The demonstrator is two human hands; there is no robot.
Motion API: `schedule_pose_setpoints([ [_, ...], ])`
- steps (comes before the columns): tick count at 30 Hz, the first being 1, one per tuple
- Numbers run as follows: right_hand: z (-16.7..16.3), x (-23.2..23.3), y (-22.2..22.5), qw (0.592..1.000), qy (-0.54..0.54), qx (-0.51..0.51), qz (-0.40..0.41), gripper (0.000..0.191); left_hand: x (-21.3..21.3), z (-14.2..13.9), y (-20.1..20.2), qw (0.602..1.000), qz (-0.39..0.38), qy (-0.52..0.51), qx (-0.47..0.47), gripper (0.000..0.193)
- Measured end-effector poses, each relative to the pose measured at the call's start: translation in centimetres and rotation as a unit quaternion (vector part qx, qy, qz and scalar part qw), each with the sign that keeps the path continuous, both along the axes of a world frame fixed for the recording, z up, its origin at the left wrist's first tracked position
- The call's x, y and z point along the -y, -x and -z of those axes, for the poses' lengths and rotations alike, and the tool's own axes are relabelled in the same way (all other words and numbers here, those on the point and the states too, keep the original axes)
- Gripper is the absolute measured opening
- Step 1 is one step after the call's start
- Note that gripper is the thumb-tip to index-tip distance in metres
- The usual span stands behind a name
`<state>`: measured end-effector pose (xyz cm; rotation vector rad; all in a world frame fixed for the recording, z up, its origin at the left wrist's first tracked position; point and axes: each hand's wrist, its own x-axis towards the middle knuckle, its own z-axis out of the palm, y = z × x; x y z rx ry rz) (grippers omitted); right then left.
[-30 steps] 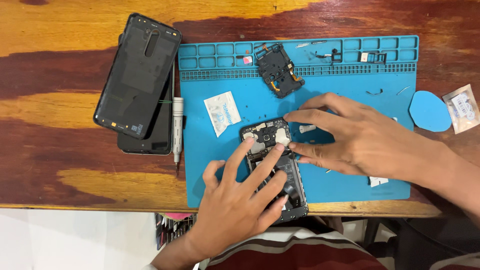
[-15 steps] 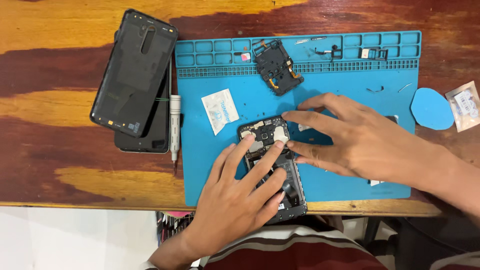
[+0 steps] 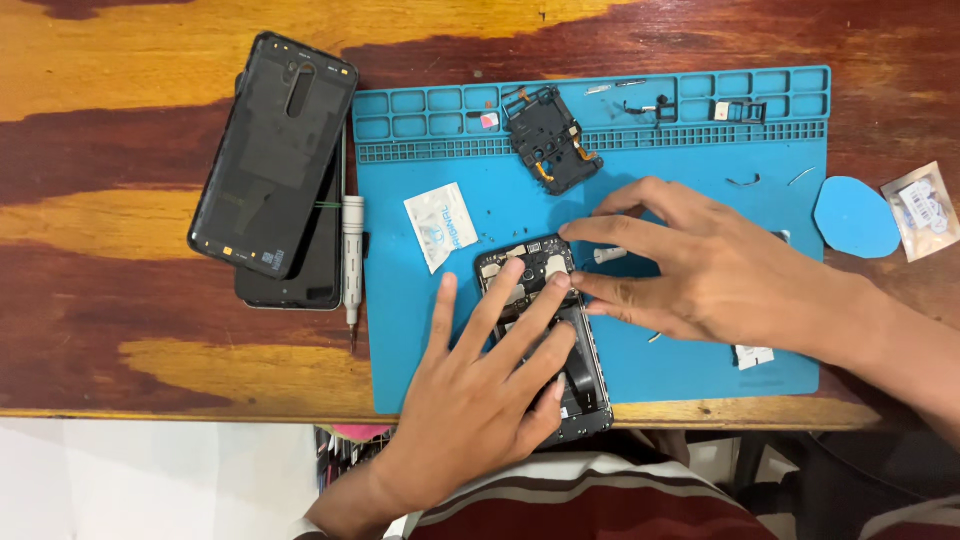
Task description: The person reassembles a disassembled smartphone on a blue mat. They place the motherboard into the chassis, connect ribbon cables, and use a metal spudger to press components into place. The person then closes the phone and presses along the edges to secure the casing.
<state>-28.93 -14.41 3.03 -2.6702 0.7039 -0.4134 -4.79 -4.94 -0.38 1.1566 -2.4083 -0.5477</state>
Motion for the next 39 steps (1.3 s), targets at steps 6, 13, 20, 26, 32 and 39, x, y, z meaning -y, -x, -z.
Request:
schedule_pose_setpoints([
  [6, 0.0, -0.7, -0.5, 1.000, 0.024, -0.017, 0.005, 0.030, 0.1, 0.0, -0.1, 1.000, -0.003, -0.015, -0.003, 0.046],
  [13, -0.5, -0.7, 0.3, 0.999, -0.017, -0.039, 0.000, 0.040, 0.0, -0.3, -0.4, 0.998, -0.004, -0.041, -0.050, 0.063],
  [20, -1.0, -0.6, 0.2, 0.998, 0.011, -0.059, 0.026, 0.054, 1.0, -1.1, -2.7, 0.996, -0.084, -0.004, -0.022, 0.077],
  [26, 0.2, 0.3, -0.9, 0.997, -0.041, -0.039, 0.043, 0.059, 0.0, -0.9, -3.3, 0.988, -0.148, 0.033, -0.009, 0.068],
  [32, 0.8, 0.4, -1.6, 0.991, -0.099, -0.039, 0.081, 0.052, -0.4, 0.1, -3.2, 0.990, -0.134, 0.043, -0.012, 0.060],
  [39, 0.8, 0.8, -2.7, 0.967, -0.192, -0.069, 0.155, 0.044, -0.2, 0.1, -3.3, 0.992, -0.125, 0.029, -0.009, 0.058],
])
